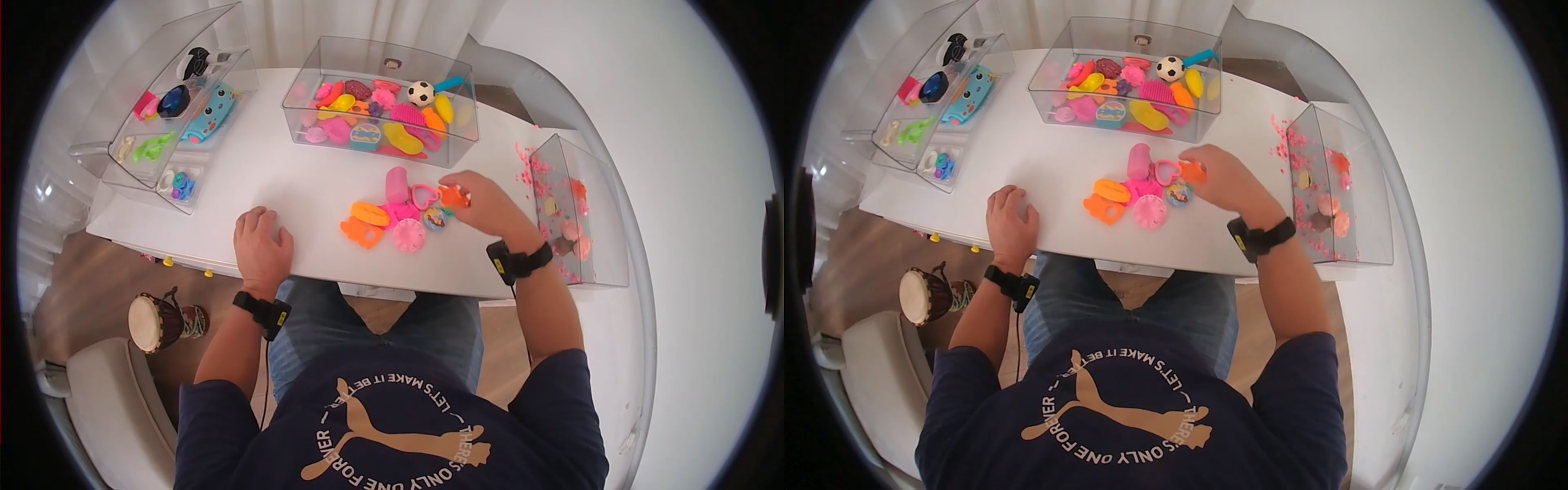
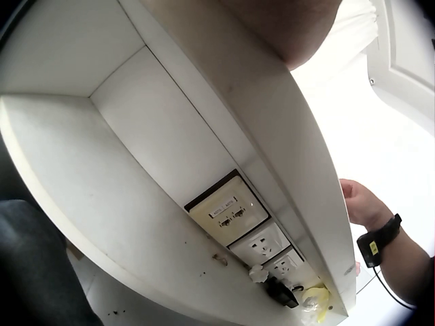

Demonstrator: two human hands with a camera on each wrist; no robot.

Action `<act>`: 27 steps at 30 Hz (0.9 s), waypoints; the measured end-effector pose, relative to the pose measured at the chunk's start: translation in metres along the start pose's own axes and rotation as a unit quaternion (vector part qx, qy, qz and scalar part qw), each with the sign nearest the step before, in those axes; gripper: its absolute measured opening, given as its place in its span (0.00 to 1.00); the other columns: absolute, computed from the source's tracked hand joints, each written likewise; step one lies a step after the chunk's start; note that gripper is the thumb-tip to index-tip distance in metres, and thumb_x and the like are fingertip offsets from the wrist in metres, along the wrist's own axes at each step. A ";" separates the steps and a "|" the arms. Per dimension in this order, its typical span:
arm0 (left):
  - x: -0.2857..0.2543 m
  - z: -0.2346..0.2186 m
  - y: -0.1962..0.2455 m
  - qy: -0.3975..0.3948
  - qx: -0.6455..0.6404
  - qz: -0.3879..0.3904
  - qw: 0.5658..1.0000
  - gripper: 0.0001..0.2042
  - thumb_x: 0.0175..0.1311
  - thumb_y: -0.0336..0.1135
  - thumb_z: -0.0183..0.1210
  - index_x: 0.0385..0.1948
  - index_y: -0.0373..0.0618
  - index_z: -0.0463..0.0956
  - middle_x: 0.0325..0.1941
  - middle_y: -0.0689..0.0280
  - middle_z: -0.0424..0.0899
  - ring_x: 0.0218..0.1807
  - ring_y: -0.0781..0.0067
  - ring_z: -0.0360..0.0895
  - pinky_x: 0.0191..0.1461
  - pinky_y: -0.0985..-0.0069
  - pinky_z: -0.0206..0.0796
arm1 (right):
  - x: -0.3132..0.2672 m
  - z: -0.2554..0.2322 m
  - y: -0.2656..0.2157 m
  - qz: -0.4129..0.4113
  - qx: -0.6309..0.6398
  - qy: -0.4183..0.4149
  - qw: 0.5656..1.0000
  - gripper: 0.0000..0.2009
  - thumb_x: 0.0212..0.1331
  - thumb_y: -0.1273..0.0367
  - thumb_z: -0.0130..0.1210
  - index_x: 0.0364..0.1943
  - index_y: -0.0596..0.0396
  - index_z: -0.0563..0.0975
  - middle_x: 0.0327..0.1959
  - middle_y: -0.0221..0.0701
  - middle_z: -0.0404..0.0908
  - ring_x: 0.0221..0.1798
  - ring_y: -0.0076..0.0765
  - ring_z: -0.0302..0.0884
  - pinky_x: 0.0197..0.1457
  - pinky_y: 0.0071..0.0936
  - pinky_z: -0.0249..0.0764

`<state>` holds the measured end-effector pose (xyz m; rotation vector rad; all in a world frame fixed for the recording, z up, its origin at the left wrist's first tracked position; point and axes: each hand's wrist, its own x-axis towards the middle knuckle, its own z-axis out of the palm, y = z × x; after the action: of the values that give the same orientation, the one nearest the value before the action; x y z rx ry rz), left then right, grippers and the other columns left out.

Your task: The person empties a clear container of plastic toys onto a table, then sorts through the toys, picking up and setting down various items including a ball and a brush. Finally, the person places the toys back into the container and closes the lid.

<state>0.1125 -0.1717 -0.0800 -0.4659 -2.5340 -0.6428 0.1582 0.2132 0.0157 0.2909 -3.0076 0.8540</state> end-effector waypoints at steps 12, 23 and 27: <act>-0.001 0.001 -0.002 0.009 -0.012 0.005 1.000 0.14 0.52 0.30 0.61 0.42 0.39 0.77 0.51 0.56 0.77 0.56 0.50 0.71 0.61 0.56 0.64 | 0.043 -0.023 -0.035 0.054 0.147 0.236 0.959 0.16 0.57 0.69 0.62 0.50 0.59 0.79 0.47 0.39 0.82 0.48 0.36 0.82 0.48 0.29 0.79; 0.000 0.001 -0.001 -0.006 0.008 0.001 1.000 0.15 0.52 0.30 0.61 0.43 0.39 0.77 0.51 0.56 0.77 0.57 0.50 0.71 0.61 0.57 0.64 | -0.022 0.035 0.015 -0.042 -0.060 0.058 0.996 0.19 0.47 0.77 0.57 0.47 0.58 0.78 0.50 0.40 0.78 0.56 0.52 0.74 0.63 0.40 0.70; 0.000 0.001 -0.001 -0.008 0.008 0.000 1.000 0.14 0.52 0.30 0.61 0.43 0.40 0.77 0.52 0.56 0.77 0.57 0.50 0.70 0.61 0.57 0.64 | -0.024 0.037 0.016 -0.043 -0.083 0.049 0.994 0.20 0.47 0.77 0.57 0.49 0.54 0.78 0.51 0.40 0.78 0.56 0.53 0.73 0.59 0.40 0.72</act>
<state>0.1118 -0.1723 -0.0812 -0.4676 -2.5521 -0.6203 0.1813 0.2111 -0.0255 0.3618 -2.9258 0.5876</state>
